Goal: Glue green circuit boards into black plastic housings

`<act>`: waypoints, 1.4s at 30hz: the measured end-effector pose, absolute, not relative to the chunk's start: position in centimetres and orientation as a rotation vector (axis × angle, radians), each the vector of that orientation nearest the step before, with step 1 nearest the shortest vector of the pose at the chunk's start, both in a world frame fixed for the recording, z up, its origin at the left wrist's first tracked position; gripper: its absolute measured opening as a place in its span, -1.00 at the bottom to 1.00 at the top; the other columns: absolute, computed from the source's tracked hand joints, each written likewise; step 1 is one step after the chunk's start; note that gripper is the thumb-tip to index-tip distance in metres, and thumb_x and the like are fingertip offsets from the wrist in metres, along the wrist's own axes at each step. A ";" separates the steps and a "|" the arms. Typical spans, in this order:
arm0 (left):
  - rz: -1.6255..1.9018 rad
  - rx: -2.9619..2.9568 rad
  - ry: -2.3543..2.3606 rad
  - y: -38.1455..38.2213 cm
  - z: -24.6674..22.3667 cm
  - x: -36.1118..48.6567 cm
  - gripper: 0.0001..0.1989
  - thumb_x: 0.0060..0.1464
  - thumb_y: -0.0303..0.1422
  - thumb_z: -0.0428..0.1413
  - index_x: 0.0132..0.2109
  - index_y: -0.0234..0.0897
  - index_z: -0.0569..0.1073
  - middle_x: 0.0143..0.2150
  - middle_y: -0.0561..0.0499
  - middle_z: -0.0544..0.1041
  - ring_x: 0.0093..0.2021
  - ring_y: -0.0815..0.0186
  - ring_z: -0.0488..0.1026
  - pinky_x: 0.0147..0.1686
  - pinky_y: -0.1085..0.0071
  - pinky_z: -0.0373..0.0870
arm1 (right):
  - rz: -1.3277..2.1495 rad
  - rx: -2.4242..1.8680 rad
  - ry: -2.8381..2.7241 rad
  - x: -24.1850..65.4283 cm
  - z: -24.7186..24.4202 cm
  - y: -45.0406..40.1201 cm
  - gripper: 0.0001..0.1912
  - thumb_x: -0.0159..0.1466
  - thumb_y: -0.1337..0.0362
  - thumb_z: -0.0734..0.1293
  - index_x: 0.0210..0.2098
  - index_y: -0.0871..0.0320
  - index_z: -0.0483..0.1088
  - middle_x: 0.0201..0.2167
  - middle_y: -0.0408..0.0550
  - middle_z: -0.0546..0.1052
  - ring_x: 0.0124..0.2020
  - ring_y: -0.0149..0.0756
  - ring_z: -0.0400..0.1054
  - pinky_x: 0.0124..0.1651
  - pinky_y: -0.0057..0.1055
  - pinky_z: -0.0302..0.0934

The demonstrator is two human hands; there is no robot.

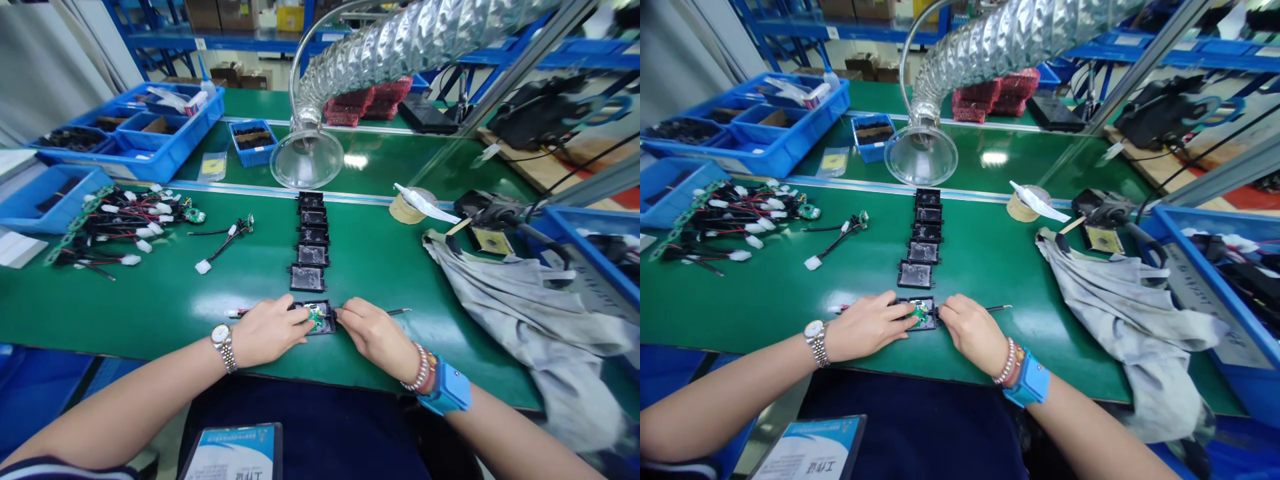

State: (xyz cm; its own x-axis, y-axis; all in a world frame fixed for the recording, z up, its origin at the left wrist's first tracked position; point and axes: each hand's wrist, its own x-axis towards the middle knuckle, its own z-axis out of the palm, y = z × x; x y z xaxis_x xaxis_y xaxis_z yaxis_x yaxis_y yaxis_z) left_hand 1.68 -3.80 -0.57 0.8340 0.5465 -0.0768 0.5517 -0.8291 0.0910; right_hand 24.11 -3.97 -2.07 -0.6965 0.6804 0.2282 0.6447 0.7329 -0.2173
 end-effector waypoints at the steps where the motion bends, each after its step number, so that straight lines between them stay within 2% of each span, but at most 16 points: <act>1: -0.082 2.899 0.869 -3.8 -0.6 1.7 -0.76 0.19 -0.26 -0.12 -0.04 -0.19 0.30 -0.08 -0.02 0.36 -0.28 0.26 0.24 -0.48 0.44 0.25 | 0.165 -1.028 -2.682 24.0 -2.0 -3.9 -0.76 0.25 0.48 0.09 -0.43 0.26 0.34 -0.52 -0.04 0.31 -0.46 -0.34 0.12 -0.34 -0.42 0.08; 7: -0.113 2.901 0.838 -3.6 -0.5 1.8 -0.75 0.20 -0.27 -0.13 -0.04 -0.21 0.30 -0.11 -0.03 0.36 -0.30 0.27 0.26 -0.43 0.40 0.27 | 0.089 -0.985 -2.954 22.9 -0.3 -3.2 -0.82 0.17 0.49 0.19 -0.54 0.21 0.30 -0.51 -0.04 0.33 -0.46 -0.30 0.13 -0.38 -0.36 0.05; 12: -0.104 2.909 0.838 -3.7 -0.5 1.8 -0.76 0.19 -0.29 -0.12 -0.05 -0.23 0.31 -0.10 -0.04 0.35 -0.29 0.28 0.27 -0.43 0.41 0.27 | 0.397 -1.067 -2.746 24.0 -1.0 -2.8 -0.88 0.21 0.45 0.18 -0.41 0.24 0.34 -0.47 -0.04 0.35 -0.44 -0.34 0.20 -0.35 -0.43 0.14; 16: -0.091 2.888 0.849 -3.8 -0.4 1.9 -0.77 0.19 -0.29 -0.11 -0.06 -0.23 0.31 -0.12 -0.04 0.35 -0.28 0.28 0.26 -0.42 0.42 0.27 | 0.557 -0.993 -2.583 24.7 -2.0 -2.4 -0.80 0.26 0.43 0.11 -0.40 0.26 0.33 -0.47 -0.03 0.35 -0.44 -0.36 0.23 -0.35 -0.45 0.17; 26: -0.111 2.852 0.853 -3.8 -0.2 2.0 -0.80 0.17 -0.30 -0.07 -0.09 -0.23 0.32 -0.14 -0.03 0.34 -0.26 0.28 0.25 -0.35 0.42 0.26 | 0.471 -0.976 -2.550 23.9 -2.6 -3.0 -0.78 0.26 0.45 0.08 -0.40 0.26 0.32 -0.48 -0.01 0.33 -0.44 -0.34 0.22 -0.36 -0.43 0.18; 30: -0.141 2.855 0.852 -3.6 0.1 2.1 -0.80 0.16 -0.29 -0.06 -0.10 -0.23 0.32 -0.17 -0.02 0.34 -0.27 0.28 0.24 -0.37 0.43 0.25 | 0.403 -1.007 -2.592 23.7 -2.4 -3.1 -0.77 0.23 0.50 0.10 -0.46 0.25 0.32 -0.51 -0.03 0.32 -0.45 -0.34 0.20 -0.37 -0.42 0.17; 35: -0.193 2.868 0.864 -3.6 0.5 2.3 -0.80 0.17 -0.30 -0.07 -0.09 -0.22 0.32 -0.16 -0.03 0.33 -0.26 0.26 0.23 -0.38 0.42 0.26 | 0.545 -1.033 -2.529 24.3 -1.9 -3.0 -0.87 0.22 0.46 0.16 -0.36 0.26 0.34 -0.45 -0.03 0.35 -0.43 -0.36 0.24 -0.35 -0.45 0.19; 42: -0.198 2.875 0.869 -3.7 0.4 2.3 -0.80 0.16 -0.29 -0.06 -0.10 -0.24 0.33 -0.16 -0.04 0.33 -0.26 0.27 0.21 -0.35 0.42 0.26 | 0.569 -0.945 -2.470 24.4 -2.8 -2.7 -0.78 0.26 0.46 0.09 -0.38 0.26 0.34 -0.47 -0.02 0.35 -0.42 -0.35 0.24 -0.33 -0.43 0.19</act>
